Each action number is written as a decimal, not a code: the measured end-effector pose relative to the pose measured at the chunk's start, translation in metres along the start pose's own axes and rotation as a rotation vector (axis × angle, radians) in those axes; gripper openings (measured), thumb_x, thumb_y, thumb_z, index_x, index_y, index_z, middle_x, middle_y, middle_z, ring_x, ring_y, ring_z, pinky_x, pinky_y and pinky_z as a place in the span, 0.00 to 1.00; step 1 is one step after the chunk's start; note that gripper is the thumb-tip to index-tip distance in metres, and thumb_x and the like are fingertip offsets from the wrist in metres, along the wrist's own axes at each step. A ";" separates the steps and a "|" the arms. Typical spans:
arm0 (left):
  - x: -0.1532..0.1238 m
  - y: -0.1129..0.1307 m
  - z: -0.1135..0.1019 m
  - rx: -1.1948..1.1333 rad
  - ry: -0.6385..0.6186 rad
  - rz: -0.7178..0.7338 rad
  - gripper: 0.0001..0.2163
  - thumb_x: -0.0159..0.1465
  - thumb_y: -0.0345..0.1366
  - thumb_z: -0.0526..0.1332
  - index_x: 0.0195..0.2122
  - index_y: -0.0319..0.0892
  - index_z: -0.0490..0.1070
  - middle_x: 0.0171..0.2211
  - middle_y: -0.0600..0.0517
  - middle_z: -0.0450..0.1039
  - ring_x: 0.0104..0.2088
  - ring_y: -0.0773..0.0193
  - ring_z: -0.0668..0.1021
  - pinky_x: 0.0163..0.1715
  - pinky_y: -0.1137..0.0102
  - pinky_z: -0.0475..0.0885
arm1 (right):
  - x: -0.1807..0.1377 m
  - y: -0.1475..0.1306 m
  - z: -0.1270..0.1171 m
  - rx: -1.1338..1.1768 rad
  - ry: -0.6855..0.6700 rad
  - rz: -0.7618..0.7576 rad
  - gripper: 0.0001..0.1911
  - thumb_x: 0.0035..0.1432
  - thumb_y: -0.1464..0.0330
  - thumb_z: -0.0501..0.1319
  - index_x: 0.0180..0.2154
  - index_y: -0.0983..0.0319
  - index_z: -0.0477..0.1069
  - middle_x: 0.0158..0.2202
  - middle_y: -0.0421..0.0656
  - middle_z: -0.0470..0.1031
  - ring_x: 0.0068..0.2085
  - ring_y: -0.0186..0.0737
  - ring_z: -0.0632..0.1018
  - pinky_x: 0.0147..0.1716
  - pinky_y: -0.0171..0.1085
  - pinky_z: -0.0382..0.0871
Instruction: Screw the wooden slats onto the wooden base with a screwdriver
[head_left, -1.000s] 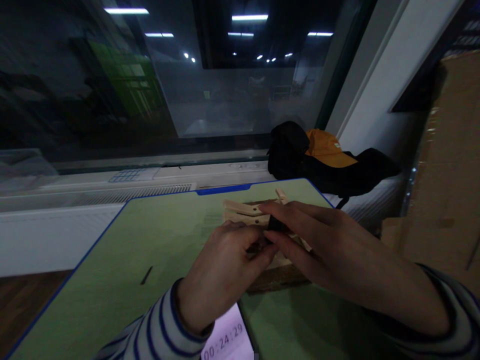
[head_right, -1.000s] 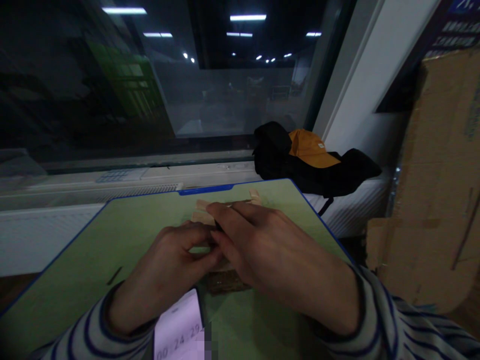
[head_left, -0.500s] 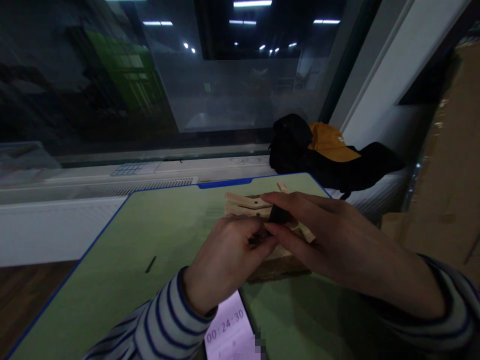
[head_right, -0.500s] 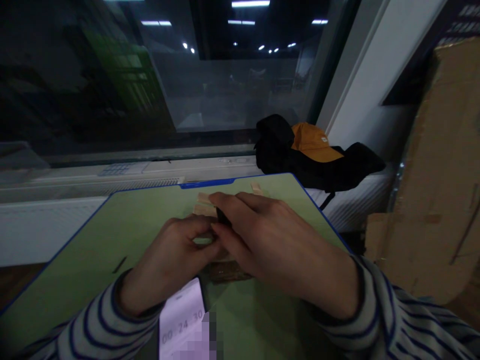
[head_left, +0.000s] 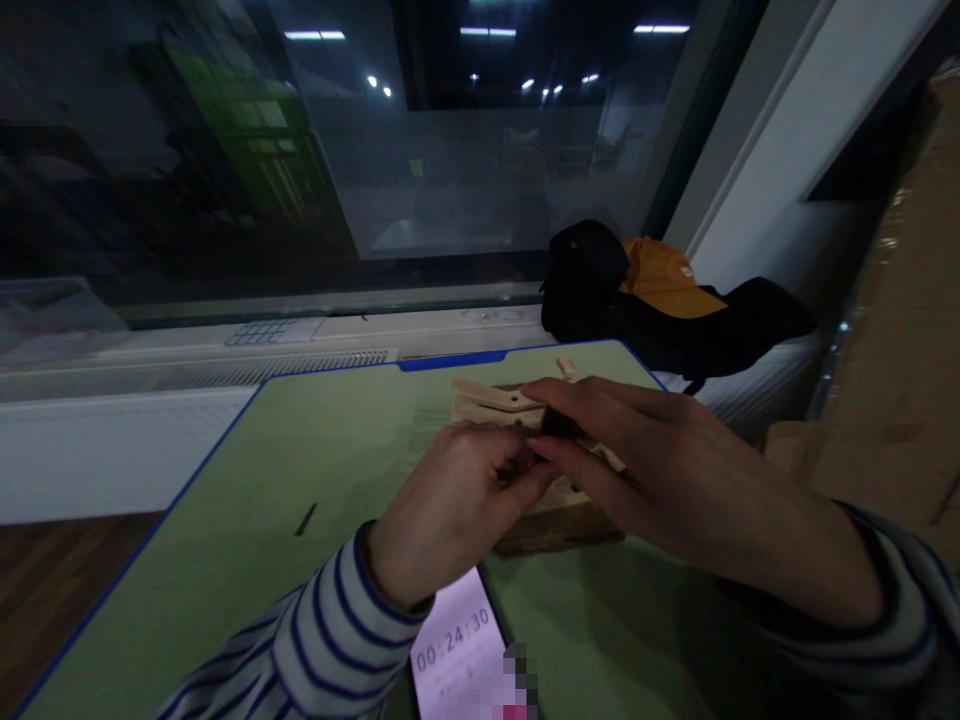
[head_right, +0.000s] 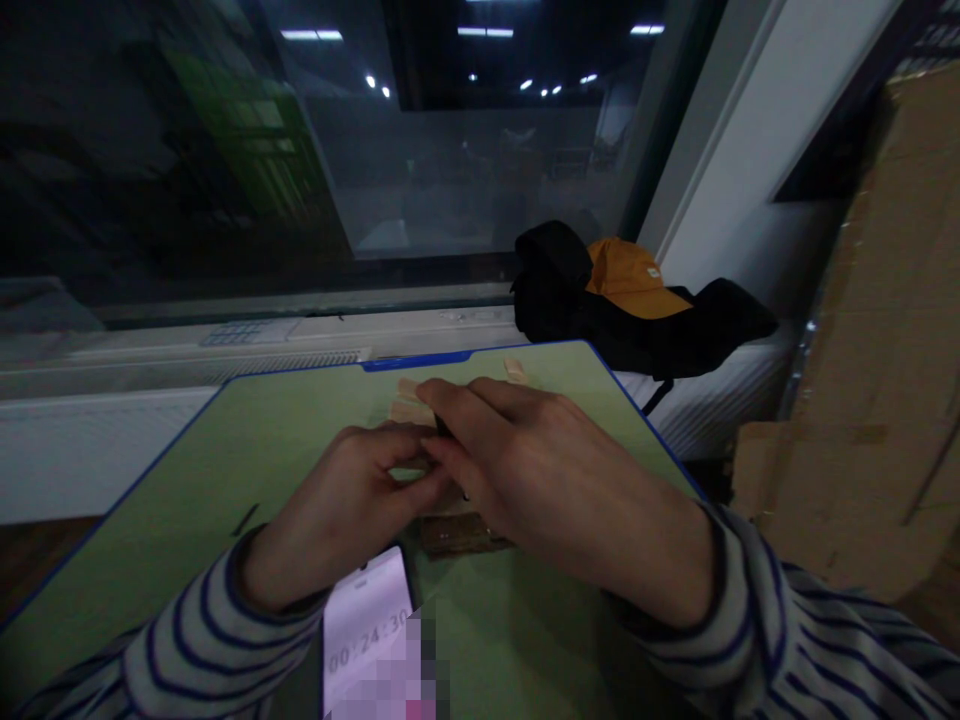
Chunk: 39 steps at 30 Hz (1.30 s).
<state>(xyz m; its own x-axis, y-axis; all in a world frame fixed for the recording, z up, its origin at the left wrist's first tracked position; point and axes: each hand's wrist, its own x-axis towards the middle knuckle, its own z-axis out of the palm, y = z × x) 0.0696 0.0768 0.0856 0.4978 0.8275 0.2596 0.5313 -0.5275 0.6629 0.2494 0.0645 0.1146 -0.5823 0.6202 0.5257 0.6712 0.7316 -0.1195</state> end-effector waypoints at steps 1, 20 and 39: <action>0.000 0.000 0.000 -0.006 -0.004 -0.004 0.08 0.64 0.35 0.60 0.29 0.39 0.75 0.26 0.54 0.77 0.27 0.66 0.77 0.27 0.73 0.67 | 0.000 0.000 0.000 -0.011 0.001 0.002 0.19 0.64 0.68 0.55 0.55 0.67 0.63 0.47 0.48 0.77 0.45 0.38 0.78 0.44 0.36 0.73; 0.003 0.004 -0.002 -0.021 0.002 -0.009 0.08 0.62 0.32 0.61 0.27 0.38 0.76 0.25 0.54 0.77 0.26 0.66 0.77 0.25 0.74 0.66 | -0.004 0.004 0.002 -0.089 0.044 -0.060 0.19 0.64 0.66 0.55 0.55 0.66 0.62 0.47 0.47 0.75 0.44 0.36 0.77 0.46 0.33 0.72; 0.001 -0.003 0.000 -0.008 0.037 0.003 0.08 0.63 0.36 0.62 0.29 0.39 0.76 0.26 0.55 0.78 0.27 0.68 0.78 0.27 0.74 0.66 | 0.000 0.002 0.001 -0.081 0.044 -0.039 0.19 0.64 0.66 0.55 0.55 0.65 0.62 0.44 0.48 0.77 0.40 0.40 0.79 0.38 0.37 0.75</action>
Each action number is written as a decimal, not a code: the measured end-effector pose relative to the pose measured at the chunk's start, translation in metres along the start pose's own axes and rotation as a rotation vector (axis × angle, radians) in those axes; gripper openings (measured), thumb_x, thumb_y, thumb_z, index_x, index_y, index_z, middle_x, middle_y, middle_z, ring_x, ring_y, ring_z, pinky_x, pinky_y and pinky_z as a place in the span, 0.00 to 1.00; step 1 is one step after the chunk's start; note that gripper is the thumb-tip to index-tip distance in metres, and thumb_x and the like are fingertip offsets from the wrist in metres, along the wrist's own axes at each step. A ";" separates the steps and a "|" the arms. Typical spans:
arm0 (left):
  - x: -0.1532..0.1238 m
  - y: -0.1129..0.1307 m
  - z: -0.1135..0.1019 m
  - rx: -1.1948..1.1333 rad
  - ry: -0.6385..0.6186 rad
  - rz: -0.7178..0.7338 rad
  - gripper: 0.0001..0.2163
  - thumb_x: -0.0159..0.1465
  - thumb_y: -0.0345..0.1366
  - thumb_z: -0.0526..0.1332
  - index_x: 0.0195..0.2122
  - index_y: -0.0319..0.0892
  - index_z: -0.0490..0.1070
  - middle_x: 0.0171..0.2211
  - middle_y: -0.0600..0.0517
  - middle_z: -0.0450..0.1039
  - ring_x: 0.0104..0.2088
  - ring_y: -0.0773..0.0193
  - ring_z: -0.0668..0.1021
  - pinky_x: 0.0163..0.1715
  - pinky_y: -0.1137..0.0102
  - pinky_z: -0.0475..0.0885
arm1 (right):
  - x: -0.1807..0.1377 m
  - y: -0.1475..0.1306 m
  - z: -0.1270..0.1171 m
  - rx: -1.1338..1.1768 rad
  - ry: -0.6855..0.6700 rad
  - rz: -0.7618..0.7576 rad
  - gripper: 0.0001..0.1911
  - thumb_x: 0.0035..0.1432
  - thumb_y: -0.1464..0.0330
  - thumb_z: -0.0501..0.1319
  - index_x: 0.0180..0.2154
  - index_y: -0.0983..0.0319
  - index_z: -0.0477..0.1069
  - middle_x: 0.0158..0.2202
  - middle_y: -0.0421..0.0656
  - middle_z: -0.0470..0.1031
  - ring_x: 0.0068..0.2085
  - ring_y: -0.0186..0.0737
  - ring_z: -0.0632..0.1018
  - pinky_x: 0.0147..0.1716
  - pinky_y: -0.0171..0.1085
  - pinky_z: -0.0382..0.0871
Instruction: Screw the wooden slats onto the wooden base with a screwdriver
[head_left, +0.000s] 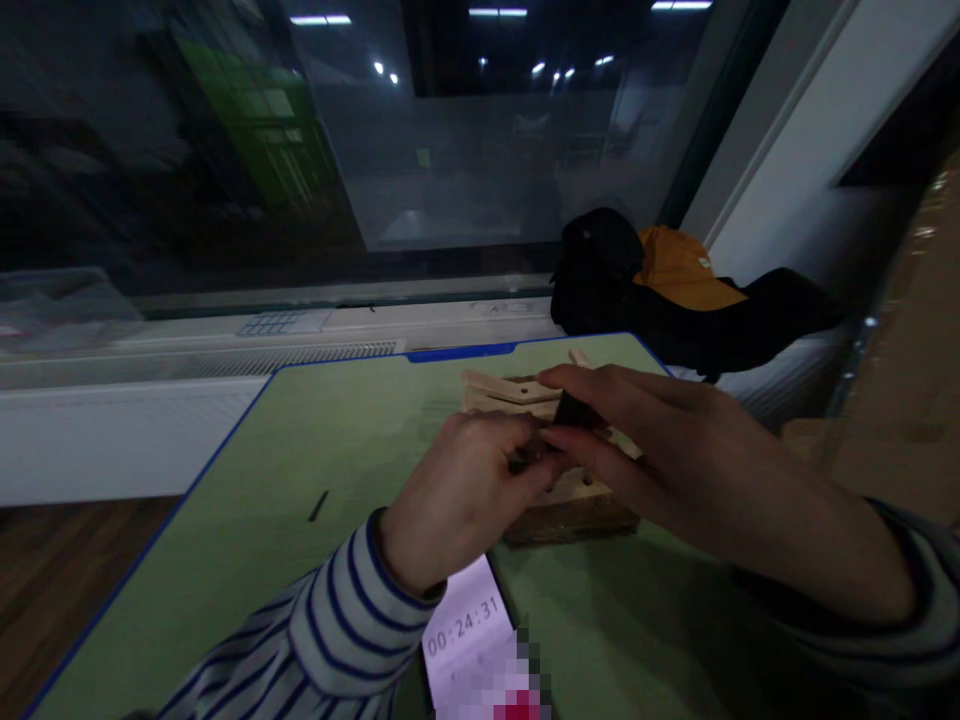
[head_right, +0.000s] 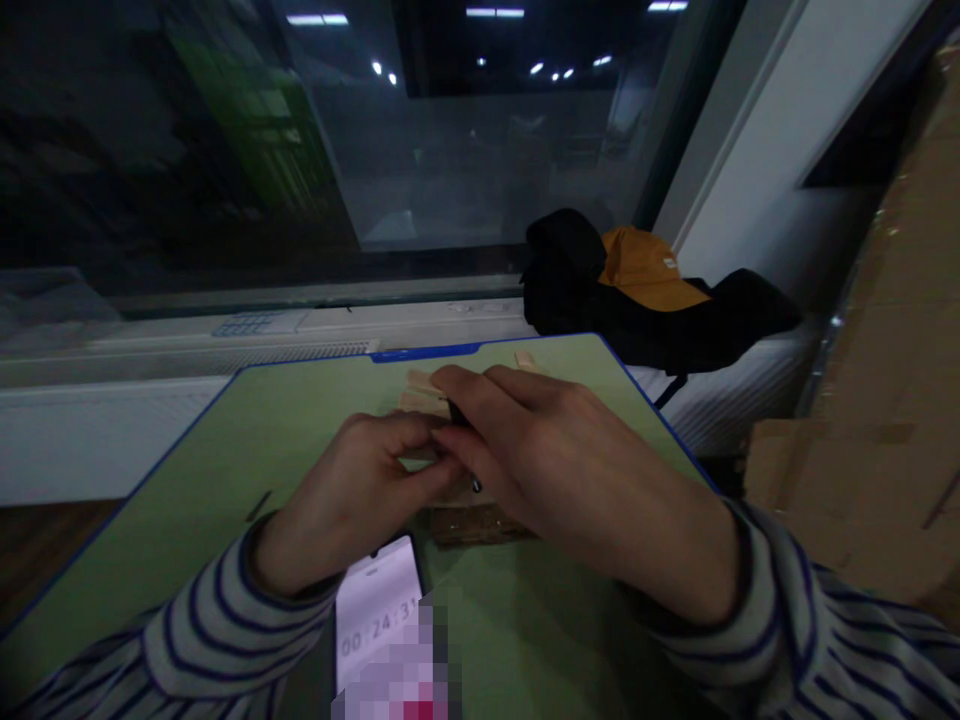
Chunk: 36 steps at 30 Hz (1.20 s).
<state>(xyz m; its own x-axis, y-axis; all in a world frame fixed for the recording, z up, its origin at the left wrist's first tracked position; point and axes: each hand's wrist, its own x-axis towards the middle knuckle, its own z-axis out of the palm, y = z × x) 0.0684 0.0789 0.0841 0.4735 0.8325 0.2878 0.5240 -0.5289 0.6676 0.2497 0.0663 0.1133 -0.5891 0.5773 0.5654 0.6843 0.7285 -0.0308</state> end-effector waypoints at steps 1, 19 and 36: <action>0.000 0.000 0.000 -0.009 -0.002 0.003 0.07 0.62 0.35 0.62 0.29 0.39 0.76 0.27 0.55 0.78 0.28 0.68 0.78 0.28 0.74 0.66 | 0.000 0.000 0.000 0.005 -0.001 0.001 0.19 0.64 0.66 0.55 0.55 0.65 0.62 0.44 0.48 0.77 0.40 0.40 0.79 0.38 0.37 0.75; -0.001 0.002 0.001 -0.037 -0.030 -0.047 0.08 0.63 0.36 0.61 0.30 0.40 0.77 0.28 0.53 0.79 0.28 0.65 0.78 0.28 0.72 0.67 | 0.001 0.000 -0.001 0.072 -0.026 0.012 0.20 0.64 0.69 0.55 0.57 0.65 0.61 0.47 0.47 0.76 0.43 0.37 0.79 0.41 0.35 0.75; -0.001 -0.001 0.001 -0.064 -0.009 -0.039 0.06 0.61 0.32 0.61 0.29 0.40 0.76 0.27 0.55 0.79 0.28 0.66 0.78 0.28 0.72 0.67 | -0.002 0.001 0.000 0.120 -0.084 0.066 0.24 0.64 0.67 0.55 0.60 0.61 0.57 0.50 0.43 0.74 0.47 0.34 0.76 0.47 0.35 0.71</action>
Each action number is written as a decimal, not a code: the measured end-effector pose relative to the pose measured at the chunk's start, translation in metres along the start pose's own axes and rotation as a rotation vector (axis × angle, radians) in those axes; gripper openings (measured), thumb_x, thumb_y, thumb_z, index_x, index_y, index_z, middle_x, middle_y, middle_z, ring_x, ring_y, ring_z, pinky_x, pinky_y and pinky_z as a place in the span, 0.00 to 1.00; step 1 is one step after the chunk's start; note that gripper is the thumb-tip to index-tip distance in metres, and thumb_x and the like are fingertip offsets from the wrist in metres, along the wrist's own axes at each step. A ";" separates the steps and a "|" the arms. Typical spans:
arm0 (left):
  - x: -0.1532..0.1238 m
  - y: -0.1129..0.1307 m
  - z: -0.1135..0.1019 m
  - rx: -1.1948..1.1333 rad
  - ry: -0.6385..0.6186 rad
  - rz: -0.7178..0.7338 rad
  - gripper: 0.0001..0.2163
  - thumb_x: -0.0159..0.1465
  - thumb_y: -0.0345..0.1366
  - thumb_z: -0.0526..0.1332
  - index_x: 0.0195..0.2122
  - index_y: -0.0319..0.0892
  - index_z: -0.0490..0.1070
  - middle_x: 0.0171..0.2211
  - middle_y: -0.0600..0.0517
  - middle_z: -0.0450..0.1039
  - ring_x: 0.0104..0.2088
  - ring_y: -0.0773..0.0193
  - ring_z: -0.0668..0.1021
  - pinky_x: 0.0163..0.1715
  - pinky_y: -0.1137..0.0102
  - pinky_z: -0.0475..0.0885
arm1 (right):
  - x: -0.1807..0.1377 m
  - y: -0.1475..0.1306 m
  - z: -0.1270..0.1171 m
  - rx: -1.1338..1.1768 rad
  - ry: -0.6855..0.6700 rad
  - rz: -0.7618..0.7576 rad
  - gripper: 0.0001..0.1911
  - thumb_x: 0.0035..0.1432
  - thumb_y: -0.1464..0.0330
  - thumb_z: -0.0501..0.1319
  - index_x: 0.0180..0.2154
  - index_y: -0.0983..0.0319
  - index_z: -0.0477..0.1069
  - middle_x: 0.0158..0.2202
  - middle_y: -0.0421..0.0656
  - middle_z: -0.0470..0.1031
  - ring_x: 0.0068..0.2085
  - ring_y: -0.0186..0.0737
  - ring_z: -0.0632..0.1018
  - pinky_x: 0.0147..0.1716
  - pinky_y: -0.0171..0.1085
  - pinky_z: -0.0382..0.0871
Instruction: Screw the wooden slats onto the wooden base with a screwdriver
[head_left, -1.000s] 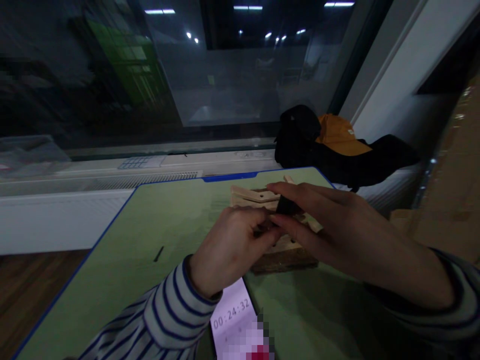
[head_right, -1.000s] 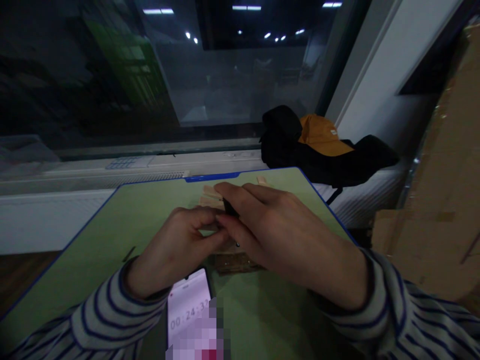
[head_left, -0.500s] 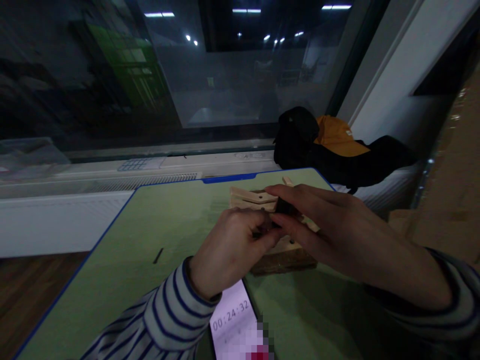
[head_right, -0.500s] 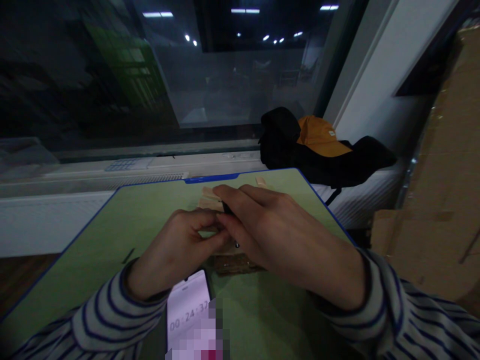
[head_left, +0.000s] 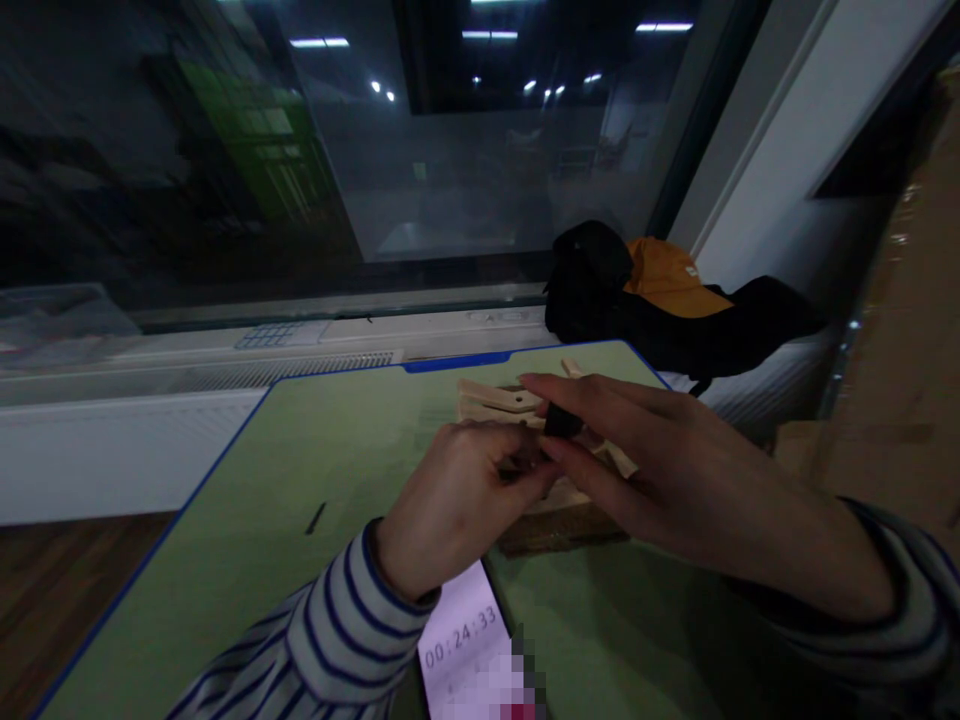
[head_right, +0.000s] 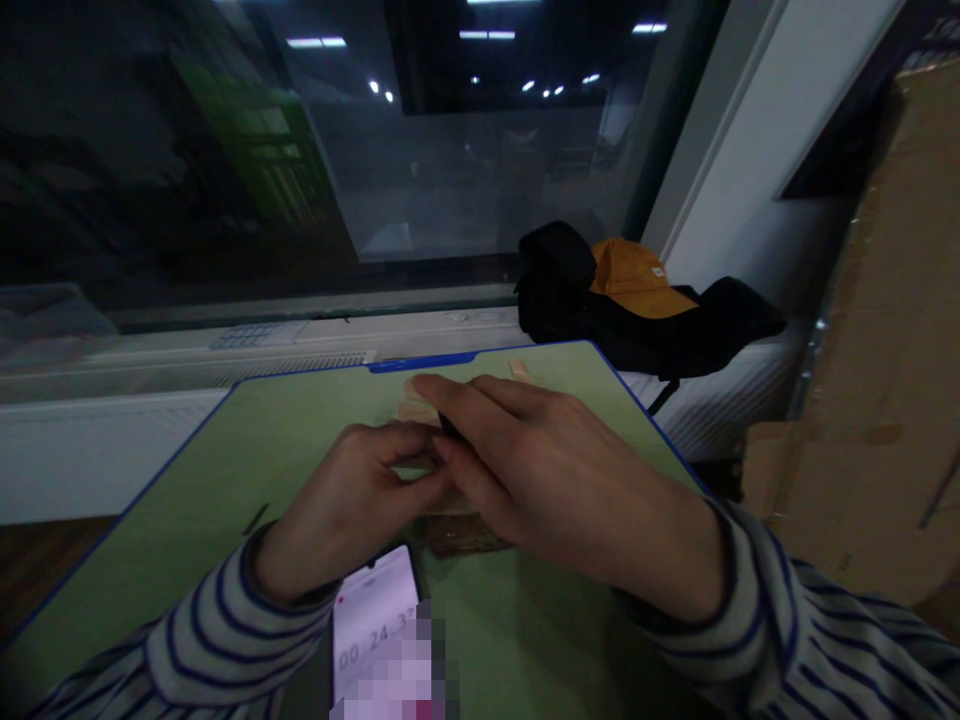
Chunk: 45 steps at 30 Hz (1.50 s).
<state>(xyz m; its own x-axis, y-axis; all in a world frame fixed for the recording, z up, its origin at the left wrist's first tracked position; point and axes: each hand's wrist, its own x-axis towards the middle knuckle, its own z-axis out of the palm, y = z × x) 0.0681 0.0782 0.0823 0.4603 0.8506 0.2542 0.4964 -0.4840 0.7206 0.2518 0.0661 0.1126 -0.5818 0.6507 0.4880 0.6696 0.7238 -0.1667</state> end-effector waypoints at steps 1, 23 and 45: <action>0.000 0.000 0.000 -0.002 -0.006 -0.003 0.06 0.61 0.33 0.61 0.29 0.40 0.76 0.28 0.54 0.79 0.28 0.66 0.78 0.29 0.72 0.68 | 0.000 0.000 0.000 0.005 -0.003 -0.002 0.23 0.64 0.67 0.54 0.59 0.61 0.58 0.50 0.43 0.74 0.47 0.34 0.76 0.48 0.35 0.71; 0.001 0.000 0.000 0.005 -0.005 0.007 0.07 0.62 0.34 0.61 0.28 0.39 0.75 0.26 0.54 0.78 0.27 0.66 0.78 0.28 0.73 0.67 | 0.002 -0.003 0.001 0.015 -0.004 0.017 0.20 0.64 0.67 0.55 0.57 0.61 0.60 0.49 0.43 0.75 0.47 0.35 0.76 0.47 0.35 0.71; 0.000 0.002 0.001 -0.020 -0.001 0.014 0.07 0.62 0.35 0.61 0.30 0.39 0.76 0.27 0.53 0.78 0.28 0.66 0.77 0.28 0.73 0.67 | 0.004 -0.003 -0.001 -0.005 -0.009 0.019 0.17 0.64 0.68 0.54 0.55 0.63 0.62 0.48 0.45 0.75 0.47 0.37 0.77 0.46 0.37 0.72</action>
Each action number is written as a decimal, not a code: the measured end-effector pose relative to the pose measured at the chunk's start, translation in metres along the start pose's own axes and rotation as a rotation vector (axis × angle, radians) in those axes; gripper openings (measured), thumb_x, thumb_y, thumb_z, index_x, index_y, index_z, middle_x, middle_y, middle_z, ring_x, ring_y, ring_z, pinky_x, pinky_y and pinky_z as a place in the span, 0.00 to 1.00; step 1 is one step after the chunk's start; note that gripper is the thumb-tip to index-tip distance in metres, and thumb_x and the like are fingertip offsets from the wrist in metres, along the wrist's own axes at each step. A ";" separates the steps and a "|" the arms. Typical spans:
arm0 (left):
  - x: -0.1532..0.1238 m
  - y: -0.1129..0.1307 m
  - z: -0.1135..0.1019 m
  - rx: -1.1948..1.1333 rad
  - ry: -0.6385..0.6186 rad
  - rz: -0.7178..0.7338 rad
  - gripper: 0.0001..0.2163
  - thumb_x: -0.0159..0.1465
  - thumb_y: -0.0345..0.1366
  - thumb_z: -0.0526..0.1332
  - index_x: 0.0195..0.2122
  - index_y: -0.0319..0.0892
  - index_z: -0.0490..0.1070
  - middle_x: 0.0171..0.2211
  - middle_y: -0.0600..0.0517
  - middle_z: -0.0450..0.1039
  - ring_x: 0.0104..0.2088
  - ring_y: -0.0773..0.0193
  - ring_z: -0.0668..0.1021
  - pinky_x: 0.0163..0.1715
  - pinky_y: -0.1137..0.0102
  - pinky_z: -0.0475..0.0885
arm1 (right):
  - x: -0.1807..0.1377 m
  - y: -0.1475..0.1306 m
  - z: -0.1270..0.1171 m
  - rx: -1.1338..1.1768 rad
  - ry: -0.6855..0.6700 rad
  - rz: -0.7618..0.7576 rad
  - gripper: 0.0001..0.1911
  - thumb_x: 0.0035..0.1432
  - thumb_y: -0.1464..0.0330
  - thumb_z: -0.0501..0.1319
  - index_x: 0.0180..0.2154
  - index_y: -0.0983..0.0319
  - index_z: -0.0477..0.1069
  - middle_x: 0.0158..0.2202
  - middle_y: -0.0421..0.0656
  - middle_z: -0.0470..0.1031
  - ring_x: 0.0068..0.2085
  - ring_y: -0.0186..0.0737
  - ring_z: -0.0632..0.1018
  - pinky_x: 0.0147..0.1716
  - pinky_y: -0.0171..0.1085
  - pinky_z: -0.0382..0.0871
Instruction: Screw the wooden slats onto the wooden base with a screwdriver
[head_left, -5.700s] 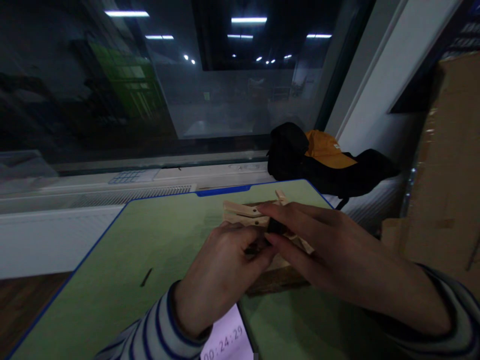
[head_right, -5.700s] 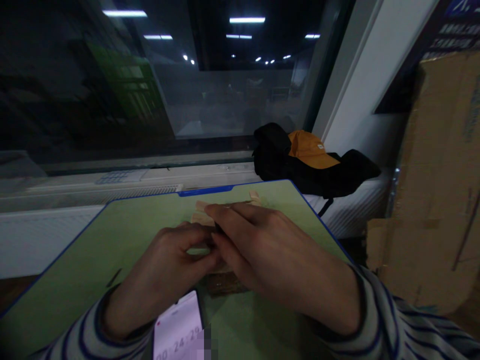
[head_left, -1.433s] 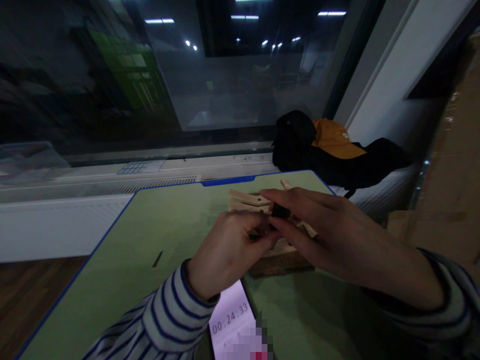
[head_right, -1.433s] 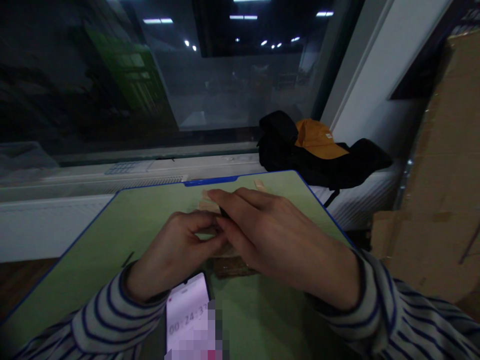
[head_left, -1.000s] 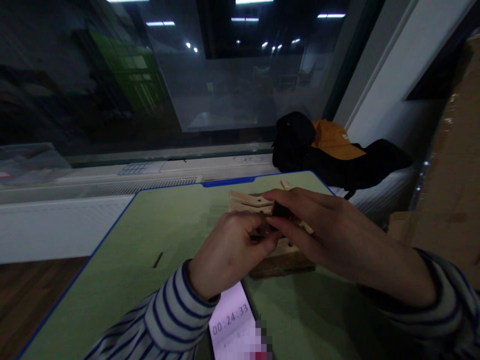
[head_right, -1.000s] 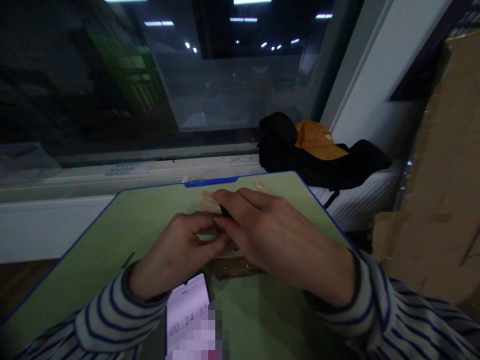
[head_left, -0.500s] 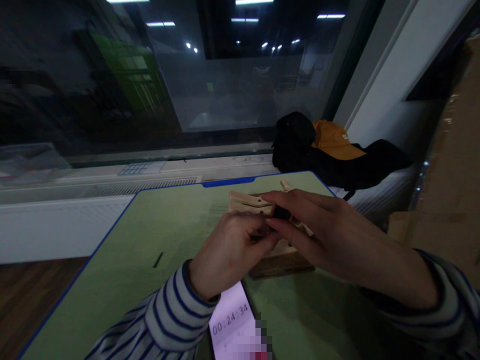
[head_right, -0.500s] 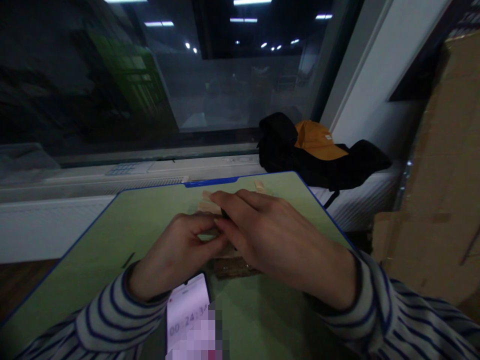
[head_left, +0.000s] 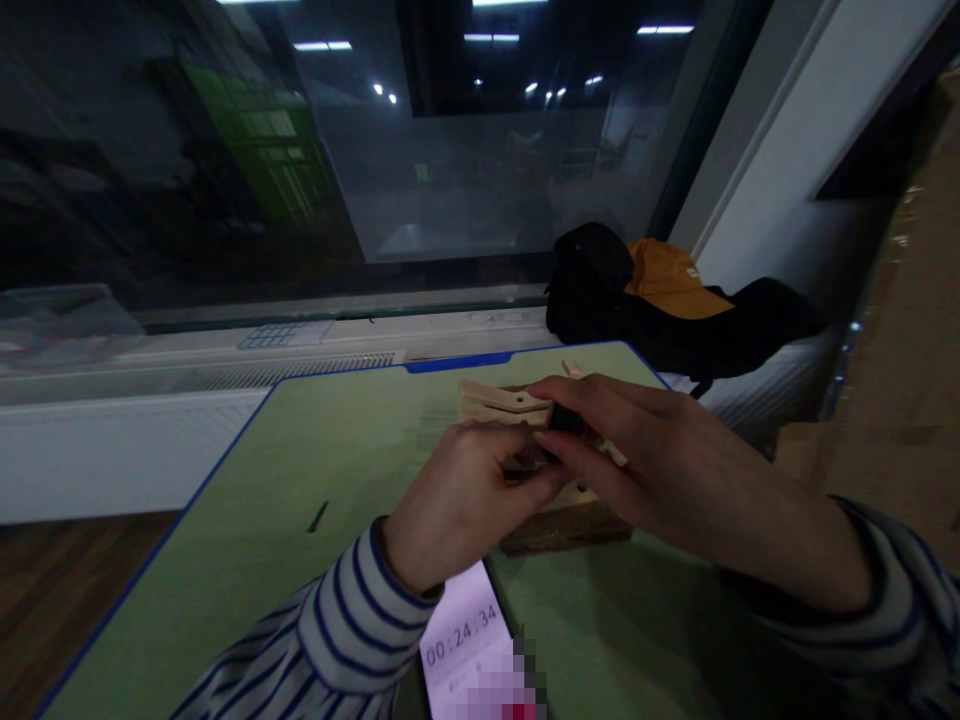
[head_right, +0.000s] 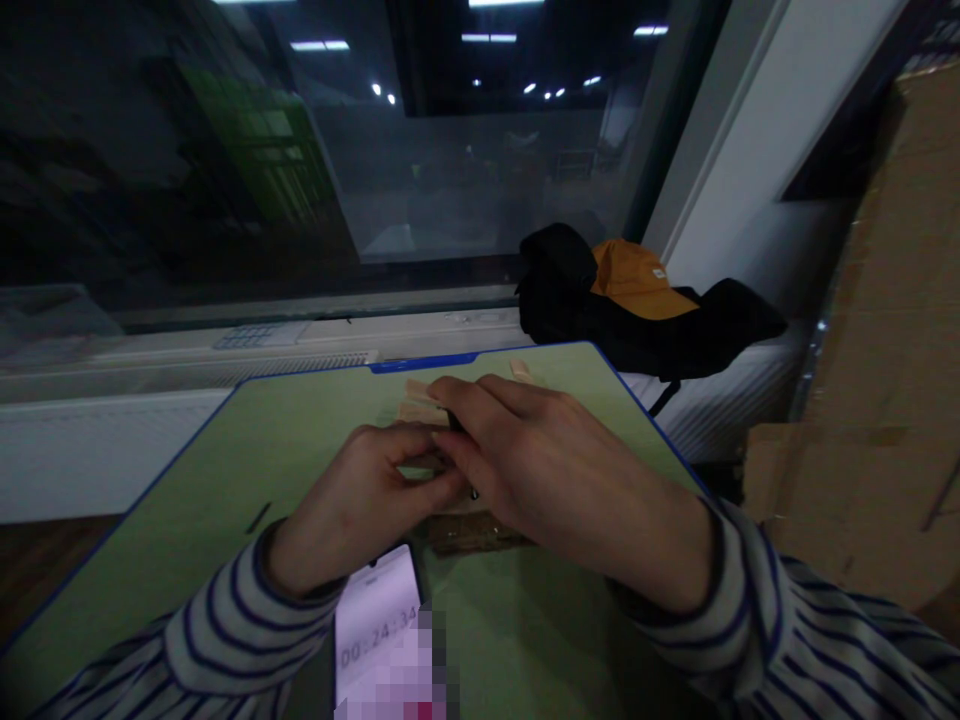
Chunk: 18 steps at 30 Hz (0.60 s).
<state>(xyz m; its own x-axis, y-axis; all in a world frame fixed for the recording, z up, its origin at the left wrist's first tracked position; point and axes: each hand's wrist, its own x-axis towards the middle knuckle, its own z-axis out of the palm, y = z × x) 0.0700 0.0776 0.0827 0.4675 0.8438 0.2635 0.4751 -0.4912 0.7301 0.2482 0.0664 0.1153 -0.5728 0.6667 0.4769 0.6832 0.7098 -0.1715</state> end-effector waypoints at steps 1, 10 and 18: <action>0.000 -0.001 0.000 -0.002 -0.001 -0.002 0.08 0.62 0.35 0.61 0.30 0.39 0.77 0.27 0.53 0.78 0.28 0.66 0.77 0.28 0.73 0.67 | 0.000 0.000 0.000 -0.004 -0.003 0.003 0.18 0.64 0.68 0.54 0.55 0.63 0.62 0.48 0.44 0.75 0.47 0.37 0.77 0.46 0.37 0.72; -0.001 -0.003 -0.001 0.009 -0.043 0.015 0.07 0.62 0.33 0.59 0.29 0.39 0.76 0.27 0.55 0.78 0.27 0.67 0.76 0.28 0.74 0.66 | -0.005 0.002 0.000 -0.018 -0.039 -0.007 0.22 0.64 0.66 0.54 0.59 0.59 0.57 0.51 0.43 0.73 0.49 0.36 0.75 0.49 0.37 0.70; 0.000 -0.002 -0.001 0.005 -0.053 0.006 0.07 0.62 0.32 0.59 0.29 0.39 0.76 0.27 0.54 0.78 0.28 0.67 0.76 0.28 0.73 0.67 | -0.002 0.001 0.001 -0.036 -0.021 -0.005 0.20 0.64 0.68 0.55 0.57 0.62 0.60 0.49 0.46 0.75 0.47 0.40 0.77 0.44 0.40 0.73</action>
<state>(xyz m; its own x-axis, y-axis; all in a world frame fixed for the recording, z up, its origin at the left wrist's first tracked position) 0.0686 0.0792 0.0814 0.5087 0.8286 0.2339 0.4761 -0.4971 0.7255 0.2495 0.0659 0.1129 -0.5854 0.6680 0.4595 0.6958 0.7048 -0.1382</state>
